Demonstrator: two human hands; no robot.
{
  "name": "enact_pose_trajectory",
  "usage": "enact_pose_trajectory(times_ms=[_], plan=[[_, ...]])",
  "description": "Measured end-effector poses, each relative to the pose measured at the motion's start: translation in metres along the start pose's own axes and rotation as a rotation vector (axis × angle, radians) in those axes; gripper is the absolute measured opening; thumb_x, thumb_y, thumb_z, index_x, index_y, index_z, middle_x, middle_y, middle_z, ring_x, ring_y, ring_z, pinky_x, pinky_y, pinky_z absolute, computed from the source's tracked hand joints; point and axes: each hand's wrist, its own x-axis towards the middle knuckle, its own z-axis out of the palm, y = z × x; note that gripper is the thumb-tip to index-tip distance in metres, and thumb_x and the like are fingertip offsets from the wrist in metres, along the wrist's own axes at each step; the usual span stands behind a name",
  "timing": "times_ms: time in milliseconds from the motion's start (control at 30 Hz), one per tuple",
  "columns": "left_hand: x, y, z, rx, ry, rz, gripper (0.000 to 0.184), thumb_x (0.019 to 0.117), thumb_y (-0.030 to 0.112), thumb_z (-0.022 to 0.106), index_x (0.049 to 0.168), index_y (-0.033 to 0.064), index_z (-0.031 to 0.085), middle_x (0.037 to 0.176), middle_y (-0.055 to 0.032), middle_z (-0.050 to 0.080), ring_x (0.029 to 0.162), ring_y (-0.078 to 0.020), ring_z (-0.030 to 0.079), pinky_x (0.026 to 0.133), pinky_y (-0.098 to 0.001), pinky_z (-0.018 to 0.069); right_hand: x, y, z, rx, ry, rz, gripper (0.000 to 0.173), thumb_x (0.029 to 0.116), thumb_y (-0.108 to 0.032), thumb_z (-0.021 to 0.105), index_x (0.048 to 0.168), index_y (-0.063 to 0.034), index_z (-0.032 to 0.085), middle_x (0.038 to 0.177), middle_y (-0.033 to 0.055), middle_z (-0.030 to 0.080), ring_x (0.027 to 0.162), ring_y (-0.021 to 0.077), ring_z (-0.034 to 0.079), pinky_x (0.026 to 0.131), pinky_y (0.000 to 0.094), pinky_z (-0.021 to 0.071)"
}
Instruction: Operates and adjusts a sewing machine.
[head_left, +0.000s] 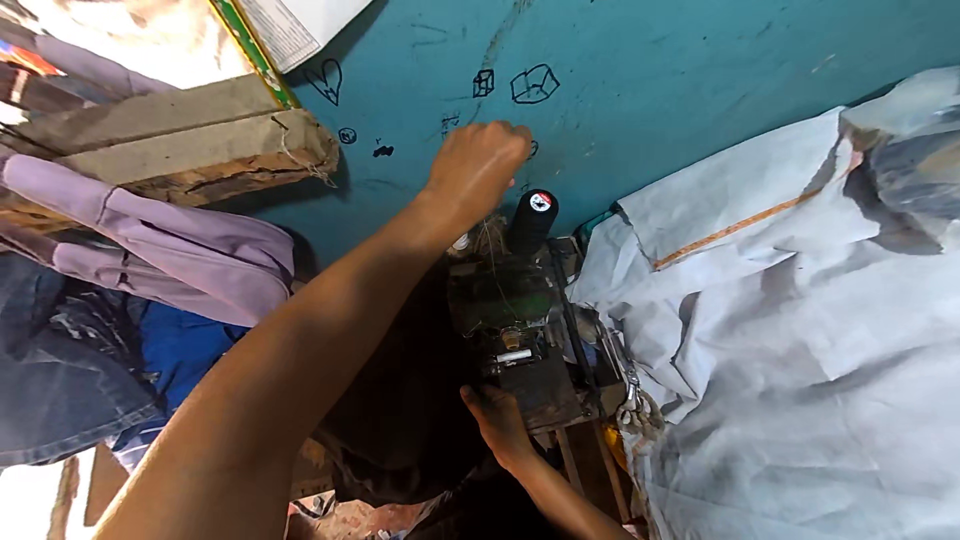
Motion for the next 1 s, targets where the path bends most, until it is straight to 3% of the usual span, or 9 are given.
enact_pose_trajectory(times_ms=[167,300,500,600,733,800,900,967,1000], plan=[[-0.001,-0.007,0.002,-0.041,0.004,0.052,0.02,0.1002,0.011,0.063,0.111,-0.0064,0.063,0.109,-0.0268,0.066,0.101,-0.0464,0.067,0.083,-0.0605,0.0528,0.0,0.001,-0.001,-0.039,-0.007,0.01,0.023,0.0998,-0.015,0.066,0.081,-0.0004,0.066,0.068,-0.0027,0.057,0.062,0.0006,0.052,0.06,0.0198,0.0455],[0.0,-0.027,-0.006,-0.223,-0.074,0.079,0.03,0.0948,0.017,0.073,0.117,-0.0026,0.067,0.108,-0.0214,0.068,0.102,-0.0375,0.067,0.093,-0.0562,0.0516,0.0,-0.001,-0.001,-0.036,-0.004,0.003,0.023,0.1001,-0.015,0.065,0.083,0.0002,0.067,0.07,-0.0016,0.059,0.064,0.0005,0.054,0.063,0.0197,0.0476],[-0.006,-0.022,-0.015,-0.231,-0.16,-0.022,0.048,0.085,0.024,0.084,0.125,0.0058,0.067,0.106,-0.0147,0.07,0.1,-0.0335,0.067,0.09,-0.0574,0.0521,0.0,0.0,0.001,-0.045,0.0,0.005,0.021,0.1,-0.015,0.065,0.086,0.0008,0.07,0.074,0.0002,0.064,0.069,0.0014,0.058,0.067,0.0212,0.0501],[-0.006,-0.021,-0.015,-0.226,-0.187,-0.031,0.038,0.0881,0.027,0.081,0.117,0.0056,0.07,0.107,-0.0156,0.071,0.102,-0.0349,0.067,0.09,-0.06,0.0516,0.0,0.0,0.001,-0.014,-0.005,0.011,0.02,0.0998,-0.012,0.065,0.086,0.0014,0.07,0.076,0.0009,0.066,0.071,0.0015,0.06,0.069,0.0211,0.0517],[-0.008,-0.021,-0.022,-0.349,-0.164,-0.021,0.038,0.0904,0.029,0.079,0.119,0.0054,0.071,0.112,-0.0125,0.072,0.105,-0.027,0.068,0.097,-0.0507,0.0526,0.0,-0.002,0.002,0.003,0.002,0.025,0.021,0.0999,-0.013,0.065,0.085,0.0009,0.07,0.075,0.001,0.065,0.07,0.0019,0.059,0.068,0.0211,0.0513],[-0.009,-0.021,-0.026,-0.391,-0.159,0.011,0.029,0.0945,0.028,0.074,0.113,0.0058,0.074,0.107,-0.0101,0.074,0.1,-0.0209,0.07,0.095,-0.0435,0.0545,0.0,-0.002,0.002,0.013,0.003,0.032,0.021,0.0999,-0.013,0.065,0.085,0.001,0.07,0.075,0.001,0.065,0.071,0.002,0.06,0.068,0.021,0.0514],[-0.007,-0.023,-0.025,-0.351,-0.141,0.059,0.023,0.1011,0.026,0.065,0.102,0.0058,0.076,0.094,-0.009,0.073,0.089,-0.02,0.068,0.086,-0.0446,0.053,0.001,-0.002,0.002,0.009,0.001,0.031,0.02,0.0999,-0.012,0.065,0.085,0.0007,0.069,0.075,0.0007,0.065,0.071,0.0016,0.06,0.069,0.0209,0.0516],[-0.007,-0.022,-0.025,-0.334,-0.142,0.045,0.024,0.1004,0.028,0.066,0.106,0.007,0.075,0.098,-0.0089,0.074,0.092,-0.0201,0.069,0.088,-0.0448,0.0532,0.001,-0.001,0.003,0.01,0.002,0.039,0.021,0.1,-0.013,0.065,0.084,0.0007,0.069,0.075,0.0008,0.065,0.07,0.002,0.059,0.068,0.0211,0.0514],[-0.01,-0.02,-0.028,-0.332,-0.144,0.022,0.029,0.0986,0.032,0.069,0.114,0.0077,0.075,0.107,-0.0098,0.074,0.1,-0.0217,0.07,0.093,-0.0458,0.0536,0.001,-0.001,0.002,0.012,0.001,0.039,0.022,0.1,-0.013,0.065,0.084,0.0007,0.069,0.074,0.0008,0.065,0.07,0.0021,0.059,0.068,0.0212,0.0513]])
